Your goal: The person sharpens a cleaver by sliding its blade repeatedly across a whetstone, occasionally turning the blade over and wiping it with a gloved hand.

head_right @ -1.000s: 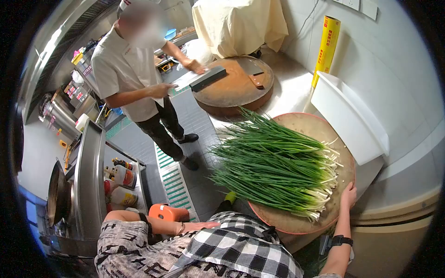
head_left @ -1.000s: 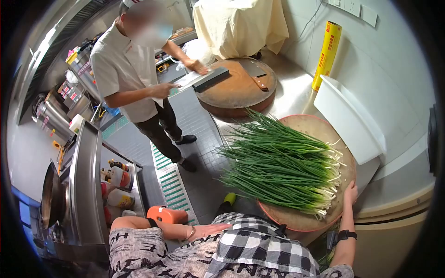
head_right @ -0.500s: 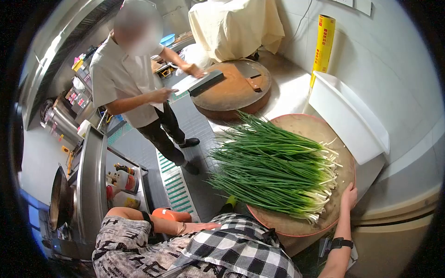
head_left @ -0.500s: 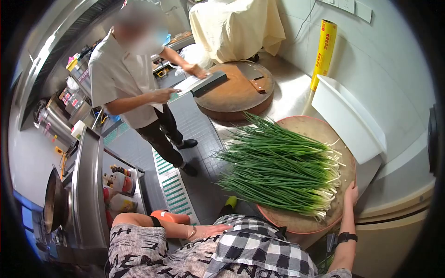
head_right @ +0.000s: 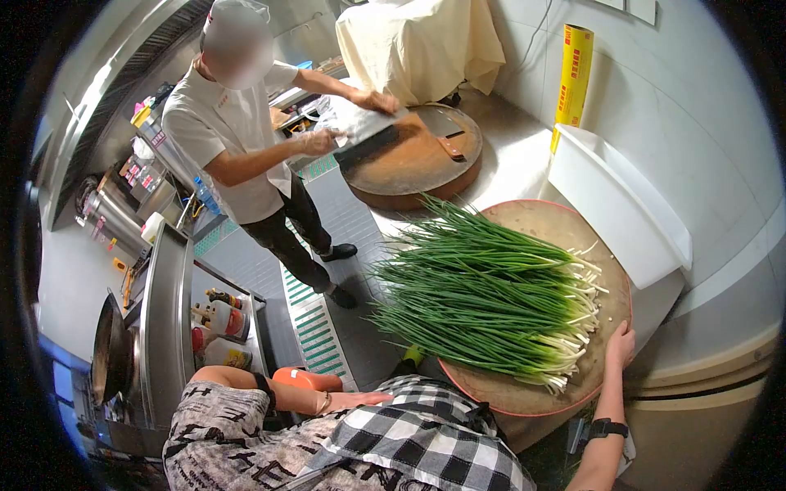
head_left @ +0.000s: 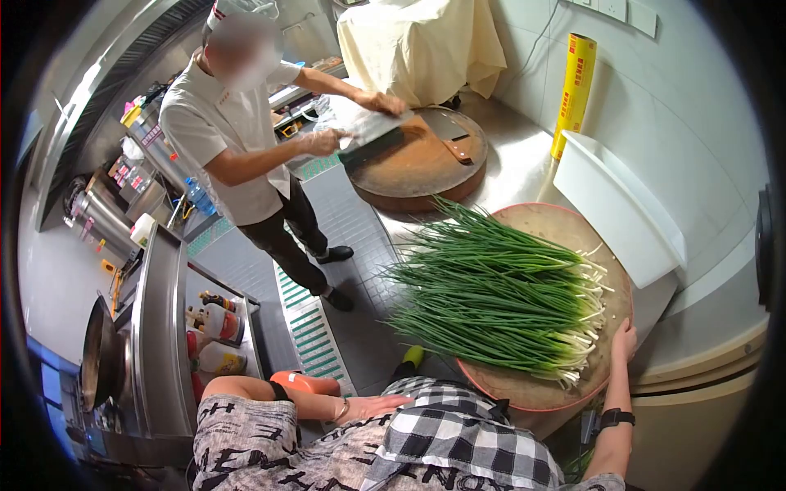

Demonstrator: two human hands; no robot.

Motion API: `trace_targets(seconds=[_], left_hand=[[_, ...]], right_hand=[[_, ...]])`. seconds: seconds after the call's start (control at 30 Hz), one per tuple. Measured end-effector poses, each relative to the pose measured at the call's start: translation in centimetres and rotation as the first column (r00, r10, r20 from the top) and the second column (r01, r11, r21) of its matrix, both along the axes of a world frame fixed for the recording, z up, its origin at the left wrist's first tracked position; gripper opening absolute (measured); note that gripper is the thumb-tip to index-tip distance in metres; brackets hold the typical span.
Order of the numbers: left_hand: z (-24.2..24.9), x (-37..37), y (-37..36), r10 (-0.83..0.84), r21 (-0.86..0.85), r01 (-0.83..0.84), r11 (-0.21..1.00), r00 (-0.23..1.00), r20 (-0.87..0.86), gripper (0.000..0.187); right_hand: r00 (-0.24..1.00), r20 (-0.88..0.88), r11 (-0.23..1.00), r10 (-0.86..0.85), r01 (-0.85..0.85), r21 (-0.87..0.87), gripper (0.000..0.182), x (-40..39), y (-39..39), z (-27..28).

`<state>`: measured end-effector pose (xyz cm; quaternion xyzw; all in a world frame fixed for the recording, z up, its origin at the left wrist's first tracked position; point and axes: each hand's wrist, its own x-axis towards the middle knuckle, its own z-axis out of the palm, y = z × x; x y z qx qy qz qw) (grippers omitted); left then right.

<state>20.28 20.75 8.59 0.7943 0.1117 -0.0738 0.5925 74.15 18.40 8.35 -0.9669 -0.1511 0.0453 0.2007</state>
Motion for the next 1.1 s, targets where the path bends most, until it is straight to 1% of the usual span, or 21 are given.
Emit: trace_targets(seconds=[0.07, 0.13, 0.27, 0.43, 0.57, 0.67, 0.83, 0.93, 1.0, 1.03, 1.07, 1.1], left_hand=[[-0.3, -0.2, -0.1, -0.011, 0.067, 0.010, 0.998, 1.000, 0.023, 0.050], [-0.7, -0.5, -0.3, -0.006, 0.082, 0.002, 0.997, 0.999, 0.052, 0.050], [-1.0, -0.6, -0.3, -0.010, 0.061, 0.007, 0.998, 0.999, 0.053, 0.049], [-1.2, -0.6, -0.3, -0.002, 0.069, -0.005, 0.998, 0.995, 0.096, 0.050], [-1.6, -0.6, -0.4, -0.006, 0.073, 0.000, 0.997, 0.997, 0.083, 0.050], [-1.5, -0.5, -0.4, -0.006, 0.075, 0.000, 0.997, 0.997, 0.077, 0.050], [-0.7, -0.5, -0.6, 0.013, 0.106, -0.022, 0.994, 0.996, 0.092, 0.051], [-0.3, -0.4, -0.5, 0.016, 0.072, -0.022, 0.997, 0.997, 0.082, 0.051], [-1.2, -0.4, -0.5, 0.029, 0.006, -0.029, 1.000, 0.999, 0.015, 0.051], [-3.0, -0.7, -0.6, 0.038, -0.043, -0.040, 0.998, 0.998, -0.048, 0.052], [-3.2, -0.5, -0.5, 0.044, -0.093, -0.055, 0.994, 0.993, -0.111, 0.052], [-3.3, -0.7, -0.5, 0.034, -0.081, -0.042, 0.996, 0.995, -0.093, 0.052]], right_hand=[[1.000, 0.005, 1.000, 0.005, -0.005, -0.008, 0.048, 0.1, 0.0, -0.1], [1.000, -0.006, 1.000, 0.009, -0.009, -0.023, 0.048, 0.1, 0.0, 0.0], [1.000, -0.001, 1.000, 0.011, -0.011, -0.013, 0.048, 0.2, 0.0, -0.1], [1.000, -0.003, 1.000, -0.002, 0.002, 0.004, 0.047, -0.1, 0.0, 0.2], [1.000, -0.011, 1.000, 0.007, -0.007, 0.001, 0.047, -0.2, 0.0, 0.6], [1.000, 0.006, 1.000, 0.021, -0.021, 0.016, 0.047, 0.7, -0.1, -0.5], [1.000, 0.017, 1.000, 0.018, -0.018, 0.021, 0.047, 0.6, -0.1, -0.7], [1.000, 0.015, 1.000, 0.013, -0.013, 0.005, 0.047, 0.7, -0.1, -0.7], [1.000, 0.023, 1.000, 0.013, -0.013, 0.003, 0.048, 1.2, -0.1, -1.4], [0.999, 0.034, 1.000, 0.016, -0.016, 0.010, 0.048, 2.0, -0.2, -2.5], [0.999, 0.045, 1.000, 0.019, -0.020, 0.016, 0.049, 2.1, -0.2, -2.5], [0.999, 0.045, 1.000, 0.013, -0.014, 0.016, 0.049, 2.1, -0.2, -2.6]])
